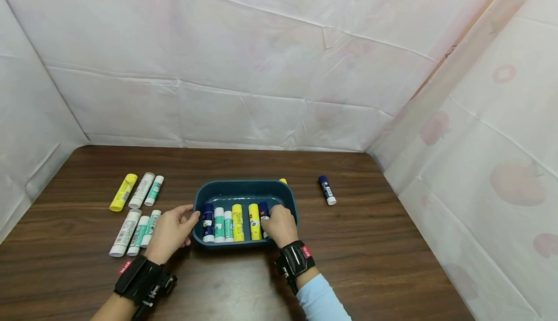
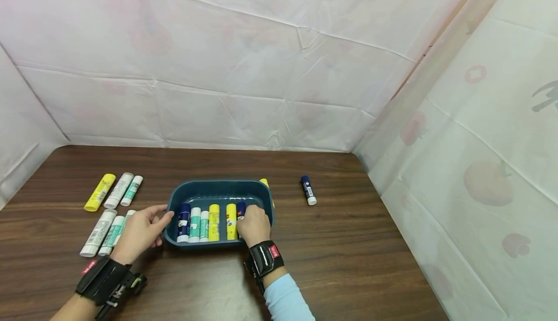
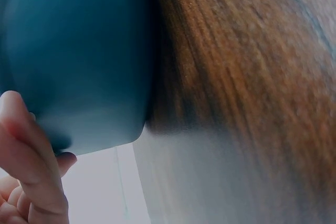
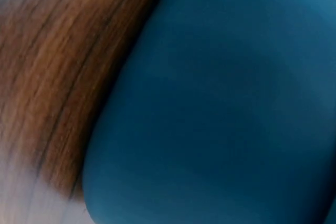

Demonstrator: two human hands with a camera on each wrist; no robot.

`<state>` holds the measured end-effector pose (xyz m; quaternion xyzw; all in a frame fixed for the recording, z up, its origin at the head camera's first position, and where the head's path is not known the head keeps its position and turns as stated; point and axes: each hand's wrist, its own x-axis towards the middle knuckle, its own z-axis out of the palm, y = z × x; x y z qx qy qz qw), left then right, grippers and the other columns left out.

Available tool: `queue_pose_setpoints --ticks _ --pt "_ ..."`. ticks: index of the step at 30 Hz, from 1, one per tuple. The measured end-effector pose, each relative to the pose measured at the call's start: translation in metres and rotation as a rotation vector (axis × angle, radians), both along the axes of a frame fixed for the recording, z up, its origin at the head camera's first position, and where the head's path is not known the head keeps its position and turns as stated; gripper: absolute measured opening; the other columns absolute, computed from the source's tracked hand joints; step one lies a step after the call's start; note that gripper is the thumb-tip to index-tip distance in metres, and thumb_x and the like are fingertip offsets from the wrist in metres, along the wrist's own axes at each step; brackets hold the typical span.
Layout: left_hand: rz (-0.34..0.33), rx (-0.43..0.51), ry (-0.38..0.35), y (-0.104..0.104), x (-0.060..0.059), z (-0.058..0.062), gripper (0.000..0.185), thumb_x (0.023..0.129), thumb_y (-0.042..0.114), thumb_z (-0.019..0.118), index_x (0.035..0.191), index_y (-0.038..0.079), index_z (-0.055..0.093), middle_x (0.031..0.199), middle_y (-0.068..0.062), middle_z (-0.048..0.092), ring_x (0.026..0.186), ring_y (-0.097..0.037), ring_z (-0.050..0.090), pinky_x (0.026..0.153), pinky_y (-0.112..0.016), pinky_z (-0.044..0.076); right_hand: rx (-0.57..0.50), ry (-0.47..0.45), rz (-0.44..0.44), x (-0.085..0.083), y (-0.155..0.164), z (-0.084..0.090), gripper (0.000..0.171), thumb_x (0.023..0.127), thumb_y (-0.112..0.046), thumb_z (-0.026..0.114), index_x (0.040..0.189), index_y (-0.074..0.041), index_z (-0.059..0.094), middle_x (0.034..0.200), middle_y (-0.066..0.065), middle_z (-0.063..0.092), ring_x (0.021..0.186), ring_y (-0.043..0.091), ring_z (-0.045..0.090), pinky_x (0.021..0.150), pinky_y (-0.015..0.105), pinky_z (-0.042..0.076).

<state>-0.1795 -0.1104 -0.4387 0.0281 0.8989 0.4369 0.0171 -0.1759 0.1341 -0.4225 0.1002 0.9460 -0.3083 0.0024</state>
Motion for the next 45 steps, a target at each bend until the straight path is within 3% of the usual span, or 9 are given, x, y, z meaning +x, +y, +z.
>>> queue_pose_setpoints --ticks 10,23,29,33,36,45 --pt "0.001 -0.004 0.004 0.0 0.0 0.001 0.045 0.095 0.027 0.054 0.128 -0.003 0.053 0.055 -0.002 0.052 0.042 -0.015 0.052 0.04 -0.027 0.038 -0.012 -0.033 -0.01 0.0 -0.006 -0.002 0.042 0.083 -0.013 0.068 0.05 -0.011 0.042 0.048 -0.002 0.037 0.042 0.011 0.034 0.04 0.021 0.026" --pt "0.005 0.002 0.01 -0.001 0.001 0.001 0.044 0.095 0.026 0.054 0.127 -0.003 0.053 0.053 -0.002 0.052 0.041 -0.015 0.051 0.039 -0.027 0.037 0.007 -0.037 0.014 -0.002 -0.011 -0.002 0.04 0.081 -0.016 0.069 0.051 -0.011 0.044 0.049 -0.003 0.038 0.043 0.01 0.032 0.04 0.021 0.023" --pt "0.007 0.005 0.009 -0.001 0.001 0.002 0.044 0.095 0.027 0.054 0.128 -0.003 0.052 0.053 -0.002 0.052 0.041 -0.015 0.051 0.039 -0.027 0.037 0.002 -0.048 0.023 -0.003 -0.012 -0.003 0.026 0.083 -0.019 0.069 0.063 -0.004 0.063 0.056 0.001 0.052 0.047 0.012 0.042 0.042 0.021 0.029" --pt "0.008 0.003 0.013 -0.001 0.001 0.001 0.044 0.095 0.026 0.054 0.127 -0.003 0.053 0.053 -0.002 0.052 0.041 -0.015 0.051 0.039 -0.027 0.037 0.015 -0.033 0.035 -0.003 -0.012 -0.004 0.017 0.085 -0.016 0.066 0.083 0.0 0.071 0.073 0.004 0.061 0.057 0.012 0.048 0.046 0.021 0.034" --pt "0.008 0.005 0.018 -0.001 0.0 0.001 0.044 0.095 0.026 0.054 0.127 -0.003 0.053 0.053 -0.002 0.052 0.041 -0.015 0.051 0.039 -0.027 0.038 0.01 -0.024 0.042 -0.003 -0.011 -0.004 0.019 0.085 -0.012 0.064 0.098 0.0 0.071 0.09 0.008 0.066 0.066 0.014 0.055 0.052 0.022 0.042" --pt "0.008 0.007 0.006 0.002 0.0 0.001 0.045 0.095 0.027 0.054 0.128 -0.003 0.052 0.055 -0.002 0.051 0.041 -0.015 0.052 0.039 -0.027 0.037 -0.008 -0.042 0.046 -0.004 -0.007 -0.001 0.025 0.086 -0.014 0.065 0.106 0.0 0.069 0.105 0.012 0.068 0.078 0.015 0.06 0.062 0.027 0.051"
